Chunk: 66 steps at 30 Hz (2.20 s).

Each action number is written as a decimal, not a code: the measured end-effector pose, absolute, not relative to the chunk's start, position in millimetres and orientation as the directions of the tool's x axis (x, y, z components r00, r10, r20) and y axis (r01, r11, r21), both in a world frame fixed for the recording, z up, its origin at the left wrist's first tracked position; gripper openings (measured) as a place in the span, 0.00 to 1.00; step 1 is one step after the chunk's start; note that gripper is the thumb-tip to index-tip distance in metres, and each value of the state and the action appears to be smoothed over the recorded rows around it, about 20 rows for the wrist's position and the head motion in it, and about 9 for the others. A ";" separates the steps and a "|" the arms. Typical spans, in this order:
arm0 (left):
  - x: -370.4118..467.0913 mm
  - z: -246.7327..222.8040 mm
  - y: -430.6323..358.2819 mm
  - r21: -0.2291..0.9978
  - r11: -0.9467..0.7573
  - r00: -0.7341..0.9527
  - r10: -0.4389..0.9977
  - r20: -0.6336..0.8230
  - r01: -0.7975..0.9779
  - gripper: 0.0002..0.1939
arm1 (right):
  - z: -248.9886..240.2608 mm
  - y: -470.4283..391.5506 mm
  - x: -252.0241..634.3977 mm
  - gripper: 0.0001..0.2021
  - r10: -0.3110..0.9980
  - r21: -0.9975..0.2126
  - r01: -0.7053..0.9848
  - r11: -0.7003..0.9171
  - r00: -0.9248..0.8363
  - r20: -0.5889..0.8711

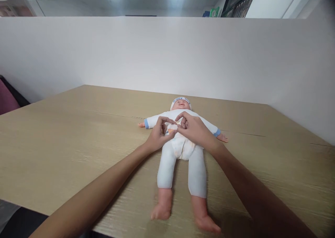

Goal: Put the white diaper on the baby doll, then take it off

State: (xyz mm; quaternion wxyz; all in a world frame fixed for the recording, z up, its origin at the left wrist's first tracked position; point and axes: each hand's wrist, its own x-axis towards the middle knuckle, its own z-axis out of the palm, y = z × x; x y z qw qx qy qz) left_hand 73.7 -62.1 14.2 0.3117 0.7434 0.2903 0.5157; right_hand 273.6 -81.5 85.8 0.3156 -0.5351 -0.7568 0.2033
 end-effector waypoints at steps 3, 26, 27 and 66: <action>70.5 14.2 -61.4 0.623 -0.756 0.337 0.650 0.681 0.200 0.10 | 86.4 -80.2 276.6 0.11 0.924 -0.656 0.653 0.378 -0.227 0.307; 47.6 17.7 -82.2 0.419 -0.841 0.610 0.539 0.581 0.343 0.29 | -0.1 -136.9 350.9 0.28 0.748 -0.561 0.500 0.660 -0.365 0.554; 48.2 17.6 -81.9 0.422 -0.838 0.611 0.543 0.576 0.347 0.29 | -0.8 -134.5 349.5 0.29 0.749 -0.574 0.486 0.659 -0.358 0.558; 71.1 30.9 -148.0 0.459 -0.599 0.455 0.799 0.393 0.656 0.11 | 2.7 -190.2 296.4 0.04 0.843 -0.333 0.827 0.454 -0.276 0.462</action>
